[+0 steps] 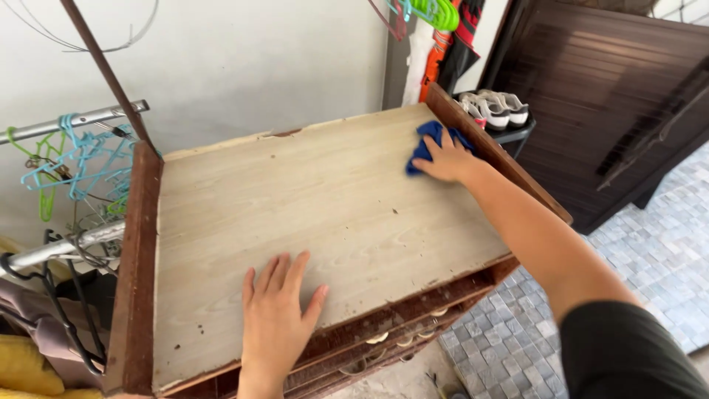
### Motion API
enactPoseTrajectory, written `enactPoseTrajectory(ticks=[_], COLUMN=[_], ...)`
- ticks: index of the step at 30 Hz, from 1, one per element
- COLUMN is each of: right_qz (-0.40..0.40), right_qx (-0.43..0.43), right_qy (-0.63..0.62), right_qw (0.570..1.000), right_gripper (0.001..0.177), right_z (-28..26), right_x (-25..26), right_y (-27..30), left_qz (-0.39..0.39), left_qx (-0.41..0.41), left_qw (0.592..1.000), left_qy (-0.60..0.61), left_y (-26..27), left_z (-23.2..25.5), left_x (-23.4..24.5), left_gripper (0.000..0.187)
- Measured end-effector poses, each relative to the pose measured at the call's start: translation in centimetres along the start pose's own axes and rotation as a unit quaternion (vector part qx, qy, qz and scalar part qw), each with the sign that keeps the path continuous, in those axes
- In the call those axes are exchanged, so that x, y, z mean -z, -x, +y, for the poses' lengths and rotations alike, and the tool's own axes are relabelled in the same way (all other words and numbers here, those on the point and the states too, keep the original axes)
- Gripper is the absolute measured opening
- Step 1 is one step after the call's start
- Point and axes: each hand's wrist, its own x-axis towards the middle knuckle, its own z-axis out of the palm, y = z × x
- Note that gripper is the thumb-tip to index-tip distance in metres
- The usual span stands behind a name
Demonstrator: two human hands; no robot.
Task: The recorder cleans a shoe rack with a brush and cloth before organizing multiple pairs of shoes onto it.
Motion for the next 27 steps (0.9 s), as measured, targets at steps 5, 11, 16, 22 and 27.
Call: enactPoseTrajectory(ticks=[5,11,16,22,27], right_qz=[0.016,0.030,0.029,-0.003,-0.029], right_qx=[0.007,0.003,-0.027,0.101,0.261], right_qy=[-0.031,-0.050,-0.040,0.040,0.067], right_qw=[0.999,0.998,0.998,0.994,0.963], right_gripper=[0.098,0.098,0.093,0.100,0.097], right_z=[-1.0,-3.5,-6.0,-18.6,-32.5], right_x=[0.5,1.5,0.7,-1.5,-3.6], right_y=[-11.7,-16.0,-14.4,-5.1,-2.7], left_qz=[-0.028,-0.050,-0.055,-0.059,-0.074], left_qx=[0.016,0.022,0.018,0.011,0.017], left_qw=[0.999,0.998,0.997,0.996,0.993], left_qy=[0.008,0.025,0.041,0.072,0.093], left_y=[-0.2,0.1,0.1,0.4,0.1], left_z=[-0.4,-0.5,-0.1,-0.4,-0.3], left_x=[-0.2,0.1,0.2,-0.3,-0.1], left_gripper=[0.056,0.058,0.057,0.052,0.040])
